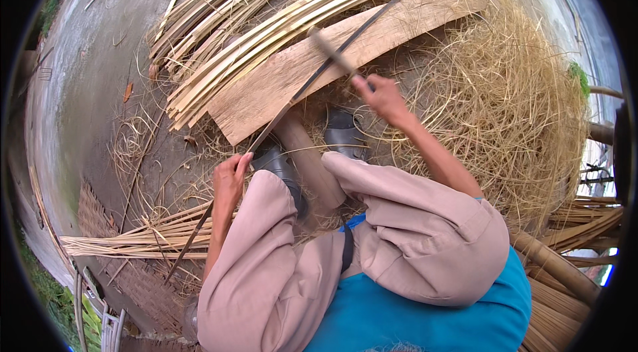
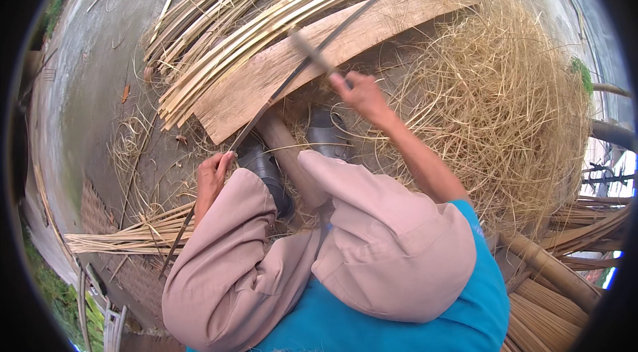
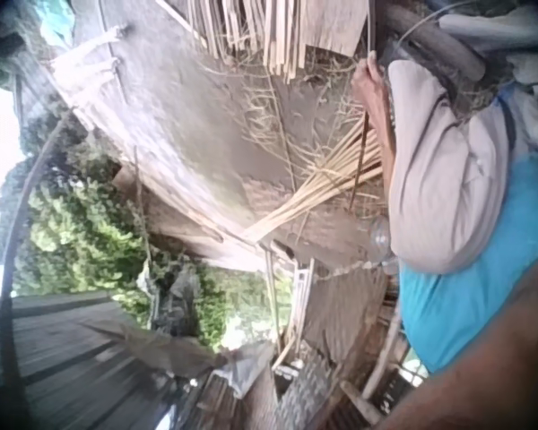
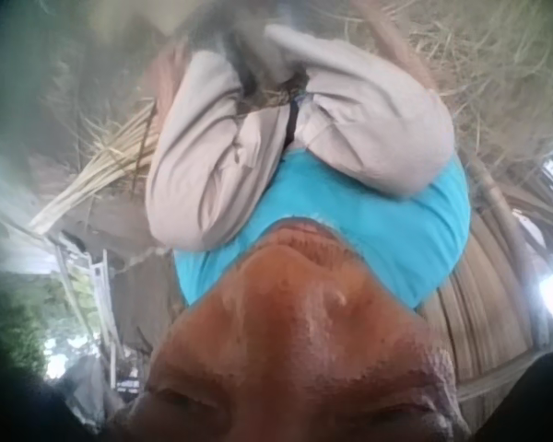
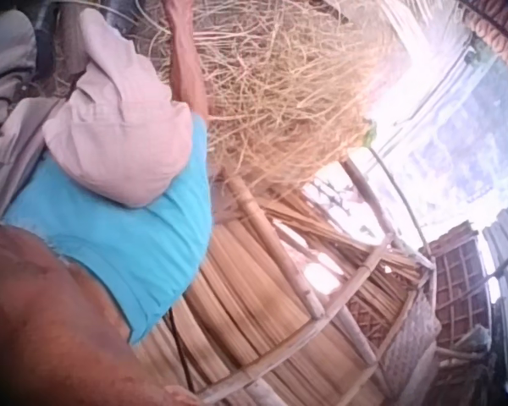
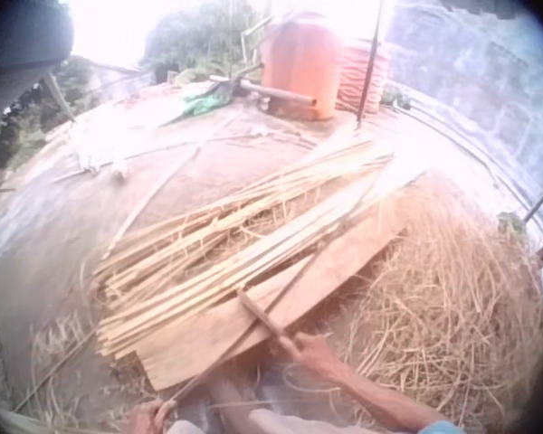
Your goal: The person sits on the ground and uses a knife to split long bamboo stalks into thin strips. They hold the stalks against a wooden board and repeatedly strike them with the knife to separate the fibers, then gather the resulting strips.
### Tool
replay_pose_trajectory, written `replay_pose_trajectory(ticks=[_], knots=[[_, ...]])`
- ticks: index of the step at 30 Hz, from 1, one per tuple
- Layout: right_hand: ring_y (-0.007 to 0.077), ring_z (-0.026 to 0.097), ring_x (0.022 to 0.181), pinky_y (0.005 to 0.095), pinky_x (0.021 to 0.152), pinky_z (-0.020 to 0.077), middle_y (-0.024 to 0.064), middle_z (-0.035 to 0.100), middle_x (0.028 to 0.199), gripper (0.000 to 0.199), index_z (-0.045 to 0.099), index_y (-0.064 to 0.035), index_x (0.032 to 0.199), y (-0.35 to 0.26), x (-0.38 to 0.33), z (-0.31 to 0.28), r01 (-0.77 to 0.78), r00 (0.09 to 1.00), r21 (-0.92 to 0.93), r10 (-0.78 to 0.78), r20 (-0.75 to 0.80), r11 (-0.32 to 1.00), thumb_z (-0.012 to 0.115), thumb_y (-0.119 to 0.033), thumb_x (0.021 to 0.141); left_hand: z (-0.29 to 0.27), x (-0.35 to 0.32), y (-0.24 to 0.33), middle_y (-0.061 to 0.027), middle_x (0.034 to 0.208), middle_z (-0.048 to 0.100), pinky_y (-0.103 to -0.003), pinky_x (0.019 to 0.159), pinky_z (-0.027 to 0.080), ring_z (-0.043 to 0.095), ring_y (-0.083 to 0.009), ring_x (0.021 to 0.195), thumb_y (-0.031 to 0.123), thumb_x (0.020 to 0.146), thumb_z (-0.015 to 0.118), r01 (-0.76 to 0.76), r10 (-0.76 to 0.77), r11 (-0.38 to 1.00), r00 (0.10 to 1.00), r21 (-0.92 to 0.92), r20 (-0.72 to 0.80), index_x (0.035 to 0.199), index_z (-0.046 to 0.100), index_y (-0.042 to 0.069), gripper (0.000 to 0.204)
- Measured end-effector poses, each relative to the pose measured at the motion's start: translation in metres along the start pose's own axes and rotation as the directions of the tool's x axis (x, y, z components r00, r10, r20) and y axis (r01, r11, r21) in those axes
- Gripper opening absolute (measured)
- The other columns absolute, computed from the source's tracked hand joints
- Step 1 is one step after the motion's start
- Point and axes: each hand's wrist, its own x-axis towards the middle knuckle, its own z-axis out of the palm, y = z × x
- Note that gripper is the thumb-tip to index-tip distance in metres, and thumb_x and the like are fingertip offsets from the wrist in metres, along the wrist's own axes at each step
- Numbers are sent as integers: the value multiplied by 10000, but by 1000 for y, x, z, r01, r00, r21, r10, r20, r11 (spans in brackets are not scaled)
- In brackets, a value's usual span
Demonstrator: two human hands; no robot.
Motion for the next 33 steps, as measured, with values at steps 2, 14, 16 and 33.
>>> replay_pose_trajectory(ticks=[2,14,16,33], knots=[[250,574,515,406,486,468,103,594,615,519,622,-58,806,-31,-52,47,318,948,-147,-309,82,937,575,-532,1013,21,6,16,-141,647,637,-403,575,437,590,-304,576,402,1029,592,-34,75,985,969,172,-235,829,701,63,408],[280,583,505,429,482,468,154,616,593,509,616,-19,785,-48,-57,19,384,918,-310,-322,233,870,645,-486,984,42,25,35,-192,717,657,-493,610,483,645,-431,670,405,1013,606,-56,129,974,935,221,-329,907,734,99,348],[199,524,473,374,437,435,86,565,559,525,617,-46,784,-8,-18,-11,200,980,-218,-195,47,955,589,-521,1007,39,19,32,-194,727,662,-495,623,489,653,-427,686,404,1008,614,-56,111,982,943,178,-315,901,733,96,347],[179,556,499,394,486,495,56,567,590,689,597,-13,717,80,90,-149,-268,868,89,280,-410,959,486,-624,1016,-12,-77,-60,-116,706,600,-337,603,426,556,-197,636,161,1002,657,-22,13,999,952,-27,-305,1102,773,64,180]])
